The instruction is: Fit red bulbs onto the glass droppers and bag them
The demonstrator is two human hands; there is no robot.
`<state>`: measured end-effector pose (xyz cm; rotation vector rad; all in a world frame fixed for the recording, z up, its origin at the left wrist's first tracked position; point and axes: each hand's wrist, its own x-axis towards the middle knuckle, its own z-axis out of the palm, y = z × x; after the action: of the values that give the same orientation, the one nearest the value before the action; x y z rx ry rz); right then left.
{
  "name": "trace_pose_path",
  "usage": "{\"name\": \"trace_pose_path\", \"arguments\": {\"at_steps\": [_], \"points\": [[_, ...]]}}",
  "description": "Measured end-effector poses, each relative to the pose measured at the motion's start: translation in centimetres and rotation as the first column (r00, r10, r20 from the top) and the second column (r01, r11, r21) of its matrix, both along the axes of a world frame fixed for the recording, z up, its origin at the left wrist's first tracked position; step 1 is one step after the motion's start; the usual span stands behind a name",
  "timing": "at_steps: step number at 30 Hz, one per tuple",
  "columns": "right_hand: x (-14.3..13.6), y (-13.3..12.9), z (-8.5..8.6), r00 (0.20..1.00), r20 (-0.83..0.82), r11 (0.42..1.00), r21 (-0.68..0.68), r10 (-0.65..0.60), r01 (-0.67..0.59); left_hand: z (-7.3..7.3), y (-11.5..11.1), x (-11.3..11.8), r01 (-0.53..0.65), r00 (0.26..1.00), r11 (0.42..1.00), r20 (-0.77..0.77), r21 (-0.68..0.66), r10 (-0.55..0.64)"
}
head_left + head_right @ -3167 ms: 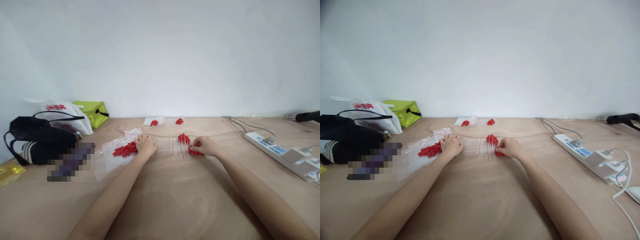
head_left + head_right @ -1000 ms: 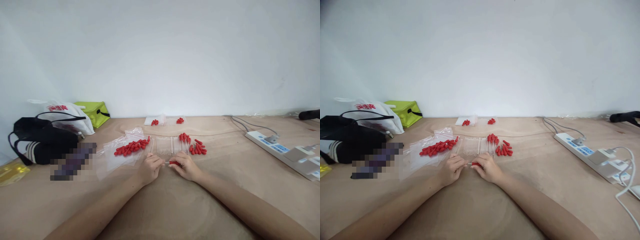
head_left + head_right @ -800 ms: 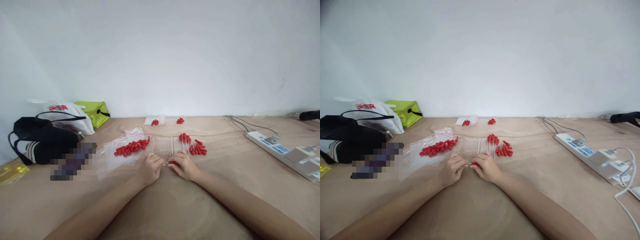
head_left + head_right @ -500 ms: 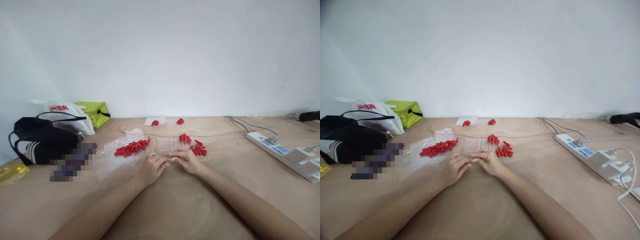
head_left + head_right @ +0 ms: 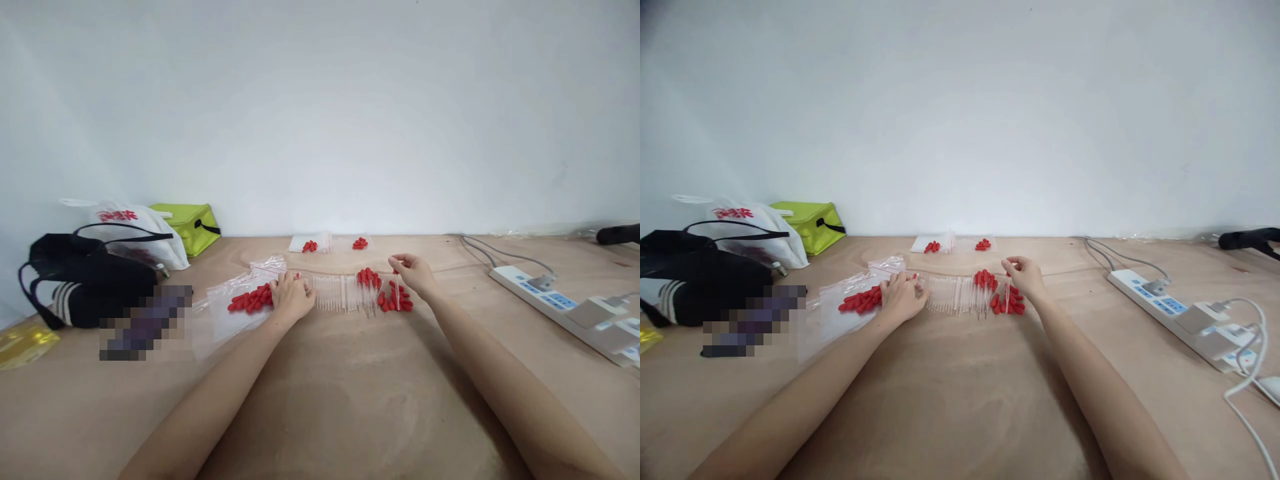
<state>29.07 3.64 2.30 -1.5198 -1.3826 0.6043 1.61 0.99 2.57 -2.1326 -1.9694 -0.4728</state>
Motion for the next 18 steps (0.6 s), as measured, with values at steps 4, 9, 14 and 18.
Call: {"name": "trace_pose_path", "arguments": {"at_steps": [4, 9, 14, 18], "points": [[-0.9, 0.9, -1.2, 0.962, 0.261, 0.991, -0.087, -0.078, 0.104, 0.2, 0.7, 1.0, -0.065, 0.996, 0.995, -0.063, -0.072, 0.060], [-2.0, 1.2, -1.5, 0.858, 0.511, 0.976, -0.153, -0.056, 0.154, 0.1, 1.1, 1.5, -0.120, 0.991, 0.984, -0.077, -0.128, 0.111], [-1.4, 0.9, -1.4, 0.813, 0.579, 0.974, -0.144, -0.060, 0.174, 0.1, 1.3, 1.3, -0.119, 0.991, 0.983, -0.072, -0.142, 0.109], [-0.7, 0.5, -0.8, 0.802, 0.590, 0.976, -0.111, -0.088, 0.188, 0.7, 1.1, 1.2, -0.103, 0.994, 0.989, -0.057, -0.108, 0.097]]}}
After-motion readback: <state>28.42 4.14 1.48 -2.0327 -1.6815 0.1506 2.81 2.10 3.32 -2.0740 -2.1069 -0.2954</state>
